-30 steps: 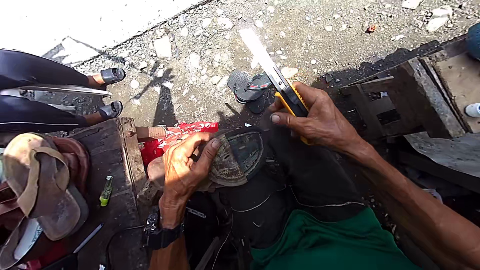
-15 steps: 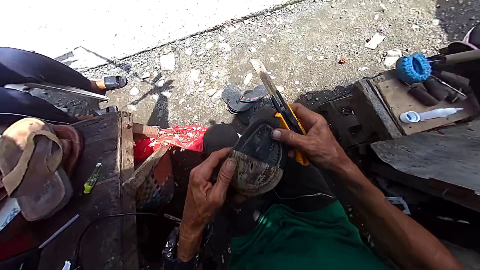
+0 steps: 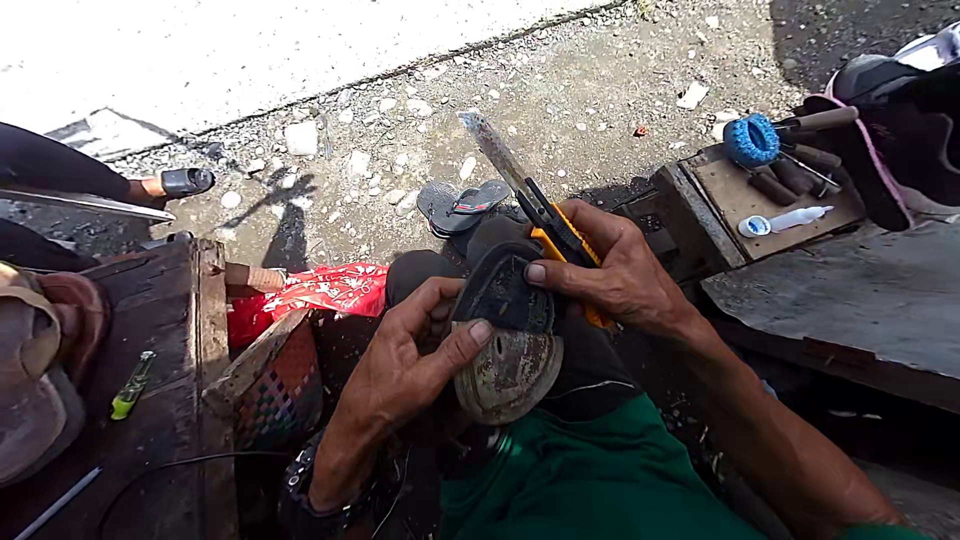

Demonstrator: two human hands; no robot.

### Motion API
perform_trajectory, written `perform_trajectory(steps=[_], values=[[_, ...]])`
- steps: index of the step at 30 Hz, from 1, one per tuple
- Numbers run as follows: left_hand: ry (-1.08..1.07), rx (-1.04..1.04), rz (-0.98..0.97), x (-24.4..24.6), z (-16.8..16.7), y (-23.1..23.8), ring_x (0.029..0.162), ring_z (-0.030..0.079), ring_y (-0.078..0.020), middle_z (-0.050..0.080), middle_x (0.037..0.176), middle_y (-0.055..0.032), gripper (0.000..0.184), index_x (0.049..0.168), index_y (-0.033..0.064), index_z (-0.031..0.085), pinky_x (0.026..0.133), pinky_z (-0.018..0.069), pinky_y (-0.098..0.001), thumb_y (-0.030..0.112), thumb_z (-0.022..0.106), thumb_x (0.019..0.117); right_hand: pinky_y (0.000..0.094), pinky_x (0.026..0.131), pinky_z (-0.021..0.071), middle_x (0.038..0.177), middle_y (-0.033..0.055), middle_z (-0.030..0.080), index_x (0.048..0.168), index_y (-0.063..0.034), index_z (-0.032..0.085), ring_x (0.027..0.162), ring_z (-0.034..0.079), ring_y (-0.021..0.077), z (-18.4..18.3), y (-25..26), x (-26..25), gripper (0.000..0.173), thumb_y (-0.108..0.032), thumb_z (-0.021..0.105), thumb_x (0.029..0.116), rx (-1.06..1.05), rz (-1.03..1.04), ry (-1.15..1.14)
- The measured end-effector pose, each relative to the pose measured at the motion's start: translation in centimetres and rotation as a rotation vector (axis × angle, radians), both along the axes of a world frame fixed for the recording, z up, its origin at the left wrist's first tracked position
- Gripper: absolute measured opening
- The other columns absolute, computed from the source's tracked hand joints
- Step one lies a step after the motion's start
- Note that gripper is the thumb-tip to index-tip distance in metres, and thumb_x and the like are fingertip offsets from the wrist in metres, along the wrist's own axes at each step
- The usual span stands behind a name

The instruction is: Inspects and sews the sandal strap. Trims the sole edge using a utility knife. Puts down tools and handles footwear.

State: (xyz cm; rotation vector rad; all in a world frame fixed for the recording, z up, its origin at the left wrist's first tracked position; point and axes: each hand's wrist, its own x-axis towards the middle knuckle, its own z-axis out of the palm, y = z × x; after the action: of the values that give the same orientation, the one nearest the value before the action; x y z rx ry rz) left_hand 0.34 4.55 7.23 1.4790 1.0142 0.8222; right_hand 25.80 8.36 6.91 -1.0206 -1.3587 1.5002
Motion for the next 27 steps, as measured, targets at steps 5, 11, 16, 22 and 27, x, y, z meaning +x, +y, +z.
perform_trajectory(steps=[5,11,16,22,27], values=[[0.011,-0.118,0.000,1.0,1.5,2.1,0.084,0.073,-0.0111,0.076,0.094,-0.0031,0.021,0.108,0.0073,0.068,0.077,0.0623,-0.0263,0.016,0.076,0.0910,0.0179,0.049,0.0539,0.078,-0.0003,0.069,0.113,-0.0065,0.067,0.055,0.061,0.0048,0.6,0.1,-0.7,0.026,-0.010,0.077,0.0887,0.114,0.008,-0.024],[0.101,0.002,0.161,3.3,-0.4,2.0,0.081,0.073,-0.0108,0.075,0.090,-0.0020,0.016,0.103,0.0072,0.069,0.075,0.0626,-0.0271,0.013,0.074,0.0892,0.0194,0.053,0.0561,0.081,-0.0008,0.070,0.112,-0.0058,0.067,0.060,0.063,0.0051,-0.6,0.4,-0.8,0.029,-0.007,0.078,0.0855,0.204,-0.089,-0.053],[-0.020,-0.081,-0.004,2.1,-0.6,2.7,0.092,0.073,-0.0128,0.075,0.103,-0.0055,0.026,0.119,0.0008,0.064,0.084,0.0619,-0.0285,0.008,0.068,0.0943,0.0191,0.052,0.0552,0.080,0.0000,0.070,0.113,-0.0063,0.066,0.058,0.063,0.0055,-1.3,1.1,-0.2,0.028,-0.010,0.078,0.0877,0.136,-0.035,-0.042],[0.136,0.055,0.209,2.9,-1.7,1.6,0.085,0.072,-0.0110,0.074,0.094,-0.0020,0.020,0.109,0.0059,0.068,0.076,0.0620,-0.0275,0.014,0.067,0.0913,0.0194,0.056,0.0573,0.083,0.0006,0.070,0.110,-0.0031,0.067,0.062,0.064,0.0048,-1.0,0.9,-1.6,0.029,-0.006,0.079,0.0846,0.223,-0.083,-0.034],[0.033,-0.058,0.058,1.6,-1.1,2.2,0.087,0.071,-0.0013,0.075,0.097,0.0113,0.033,0.113,0.0137,0.064,0.078,0.0614,-0.0228,-0.002,0.067,0.0844,0.0362,0.080,0.0590,0.098,0.0172,0.072,0.116,0.0105,0.066,0.087,0.070,0.0175,-1.8,1.0,-1.3,0.035,-0.008,0.076,0.0879,0.355,-0.101,-0.045]])
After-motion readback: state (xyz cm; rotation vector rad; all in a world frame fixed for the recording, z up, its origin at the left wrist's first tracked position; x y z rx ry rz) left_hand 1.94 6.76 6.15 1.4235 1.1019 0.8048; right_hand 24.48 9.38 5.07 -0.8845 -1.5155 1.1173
